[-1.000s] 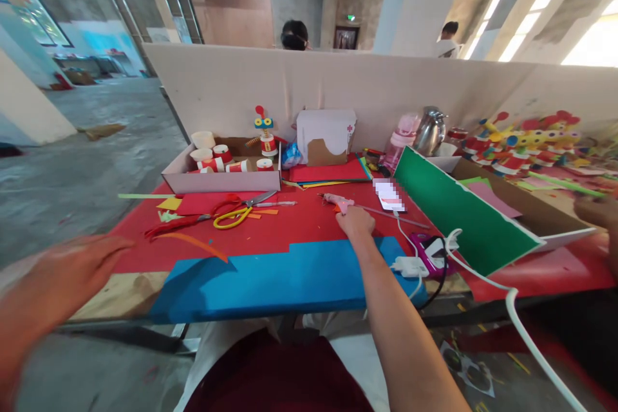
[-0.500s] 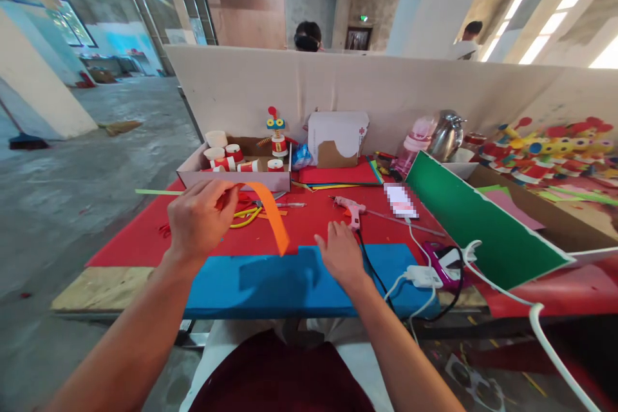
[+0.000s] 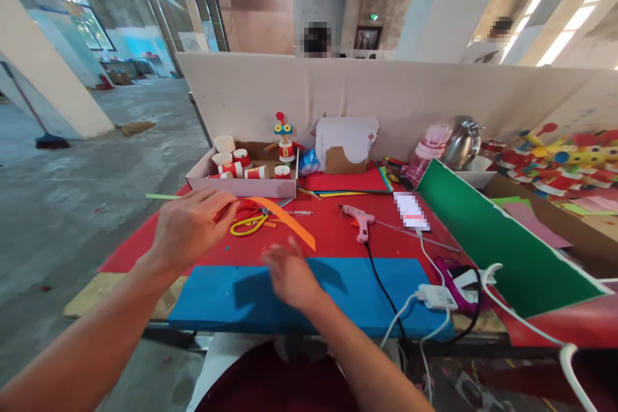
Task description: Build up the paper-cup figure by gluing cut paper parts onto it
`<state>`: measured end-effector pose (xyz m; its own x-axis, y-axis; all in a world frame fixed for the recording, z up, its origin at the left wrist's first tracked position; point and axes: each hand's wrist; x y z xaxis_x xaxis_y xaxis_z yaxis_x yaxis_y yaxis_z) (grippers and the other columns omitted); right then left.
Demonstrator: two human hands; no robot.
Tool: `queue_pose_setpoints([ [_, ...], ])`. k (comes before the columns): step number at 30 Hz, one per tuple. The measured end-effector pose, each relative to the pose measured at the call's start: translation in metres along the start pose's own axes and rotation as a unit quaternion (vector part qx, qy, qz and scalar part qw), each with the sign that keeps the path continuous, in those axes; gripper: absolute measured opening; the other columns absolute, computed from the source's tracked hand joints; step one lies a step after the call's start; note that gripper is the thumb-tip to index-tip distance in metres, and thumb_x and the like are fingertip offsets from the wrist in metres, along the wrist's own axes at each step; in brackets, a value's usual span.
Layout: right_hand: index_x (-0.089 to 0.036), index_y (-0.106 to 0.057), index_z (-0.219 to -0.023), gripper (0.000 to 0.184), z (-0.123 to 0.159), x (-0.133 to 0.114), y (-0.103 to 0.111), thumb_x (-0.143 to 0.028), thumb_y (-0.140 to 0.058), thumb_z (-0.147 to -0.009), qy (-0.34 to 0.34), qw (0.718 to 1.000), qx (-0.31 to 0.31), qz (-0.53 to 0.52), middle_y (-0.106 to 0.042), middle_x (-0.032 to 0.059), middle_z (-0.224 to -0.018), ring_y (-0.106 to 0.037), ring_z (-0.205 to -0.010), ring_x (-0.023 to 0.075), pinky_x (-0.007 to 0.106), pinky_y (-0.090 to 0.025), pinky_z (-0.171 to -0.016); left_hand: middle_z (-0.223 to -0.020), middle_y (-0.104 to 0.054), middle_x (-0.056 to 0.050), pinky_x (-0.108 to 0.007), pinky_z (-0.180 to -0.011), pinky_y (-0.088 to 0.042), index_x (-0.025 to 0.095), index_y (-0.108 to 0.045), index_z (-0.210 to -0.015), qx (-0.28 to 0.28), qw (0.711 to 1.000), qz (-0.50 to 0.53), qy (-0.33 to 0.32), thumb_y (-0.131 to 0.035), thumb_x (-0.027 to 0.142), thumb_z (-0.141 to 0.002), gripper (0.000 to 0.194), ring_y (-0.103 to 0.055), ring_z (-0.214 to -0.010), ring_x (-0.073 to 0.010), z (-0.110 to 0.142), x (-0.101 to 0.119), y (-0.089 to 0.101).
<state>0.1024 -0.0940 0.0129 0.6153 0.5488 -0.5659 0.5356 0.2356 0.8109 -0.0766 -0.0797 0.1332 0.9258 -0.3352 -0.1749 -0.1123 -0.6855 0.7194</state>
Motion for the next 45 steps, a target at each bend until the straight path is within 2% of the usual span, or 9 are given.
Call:
queue_pose_setpoints([
  [4, -0.003, -0.052, -0.129, 0.050, -0.004, 0.017, -0.004, -0.034, -0.048, -0.089, -0.198, 0.972, 0.083, 0.100, -0.042, 0.0249, -0.141, -0.030, -0.135, 0.0390, 0.058, -0.018, -0.111, -0.074, -0.068, -0.004, -0.025, -0.056, -0.037, 0.018, -0.062, -0.071, 0.010, 1.000, 0.010, 0.017, -0.047, 0.024, -0.090, 0.025, -0.060, -0.069, -0.0157, -0.011, -0.001, -0.010],
  [7, -0.008, -0.051, -0.129, 0.048, -0.019, -0.020, -0.019, -0.036, -0.046, -0.091, 0.007, 0.995, -0.083, -0.052, -0.050, 0.0163, -0.138, -0.041, -0.131, 0.0295, 0.043, -0.028, -0.111, -0.073, -0.067, -0.004, -0.026, -0.056, -0.036, 0.017, -0.062, -0.074, 0.001, 0.999, 0.036, 0.029, -0.048, 0.024, -0.089, 0.022, -0.060, -0.070, -0.0164, -0.035, 0.011, -0.018],
  [11, -0.019, -0.046, -0.135, 0.046, -0.015, -0.057, -0.017, -0.034, -0.045, -0.092, 0.154, 0.915, -0.255, -0.273, -0.062, 0.0048, -0.126, -0.061, -0.108, 0.0144, 0.021, -0.045, -0.091, -0.075, -0.066, -0.005, -0.025, -0.055, -0.035, 0.018, -0.061, -0.075, -0.036, 0.997, 0.071, 0.005, -0.046, 0.023, -0.089, 0.021, -0.059, -0.071, -0.0163, -0.049, 0.021, -0.027],
  [16, -0.017, -0.070, -0.081, 0.032, 0.030, -0.010, 0.029, -0.034, -0.044, -0.091, -0.013, 0.981, -0.047, -0.186, -0.072, 0.0035, -0.072, -0.066, -0.069, 0.0157, 0.024, -0.049, -0.071, -0.074, -0.065, -0.003, -0.024, -0.059, -0.038, 0.018, -0.061, -0.075, 0.006, 0.992, 0.130, 0.007, -0.047, 0.020, -0.089, 0.019, -0.058, -0.070, -0.0141, -0.030, 0.018, -0.035],
  [21, -0.019, -0.061, -0.095, 0.033, 0.073, 0.049, 0.075, -0.047, -0.048, -0.086, -0.210, 0.935, 0.282, -0.045, -0.051, -0.0045, -0.051, -0.046, -0.042, 0.0116, 0.022, -0.038, -0.043, -0.076, -0.063, -0.004, -0.025, -0.068, -0.043, 0.017, -0.060, -0.081, 0.100, 0.983, 0.137, 0.068, -0.049, 0.018, -0.089, 0.014, -0.056, -0.074, -0.0150, 0.004, 0.025, -0.046],
  [27, -0.020, -0.057, -0.105, 0.025, 0.091, 0.061, 0.083, -0.034, -0.043, -0.091, -0.136, 0.899, 0.382, 0.167, -0.065, 0.0065, -0.089, -0.061, -0.074, 0.0175, 0.029, -0.050, -0.069, -0.079, -0.060, -0.006, -0.031, -0.071, -0.044, 0.017, -0.060, -0.079, -0.235, 0.965, 0.099, -0.062, -0.044, 0.008, -0.088, 0.021, -0.054, -0.079, -0.0201, 0.063, 0.044, -0.077],
  [31, -0.022, -0.060, -0.104, 0.019, 0.076, 0.048, 0.063, -0.024, -0.047, -0.091, -0.025, 0.924, 0.335, 0.185, -0.066, 0.0070, -0.096, -0.060, -0.091, 0.0199, 0.034, -0.048, -0.083, -0.085, -0.060, -0.007, -0.034, -0.073, -0.045, 0.016, -0.062, -0.086, -0.331, 0.933, 0.101, -0.101, -0.045, 0.011, -0.089, 0.018, -0.053, -0.082, -0.0214, 0.076, 0.051, -0.085],
  [39, -0.019, -0.064, -0.107, 0.023, 0.016, 0.045, 0.024, -0.026, -0.060, -0.085, 0.017, 0.987, 0.087, 0.133, -0.067, 0.0090, -0.105, -0.059, -0.096, 0.0212, 0.035, -0.050, -0.083, -0.088, -0.061, -0.007, -0.034, -0.077, -0.045, 0.016, -0.062, -0.094, -0.246, 0.953, 0.134, -0.120, -0.046, 0.019, -0.091, 0.017, -0.052, -0.086, -0.0211, 0.072, 0.058, -0.109],
  [45, -0.020, -0.068, -0.098, 0.019, 0.010, 0.068, 0.022, -0.020, -0.051, -0.090, 0.025, 0.981, 0.048, 0.187, -0.069, 0.0076, -0.093, -0.059, -0.085, 0.0202, 0.033, -0.048, -0.076, -0.091, -0.064, -0.007, -0.032, -0.081, -0.045, 0.014, -0.064, -0.091, -0.225, 0.951, 0.186, -0.101, -0.045, 0.014, -0.091, 0.019, -0.053, -0.084, -0.0190, 0.085, 0.045, -0.115],
])
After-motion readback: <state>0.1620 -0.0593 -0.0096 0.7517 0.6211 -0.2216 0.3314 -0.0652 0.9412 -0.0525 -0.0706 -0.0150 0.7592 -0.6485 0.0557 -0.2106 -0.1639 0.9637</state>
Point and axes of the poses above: each hand's wrist, its own z-axis away from the middle knuckle, its own y-axis out of the back of the hand, x = y × z
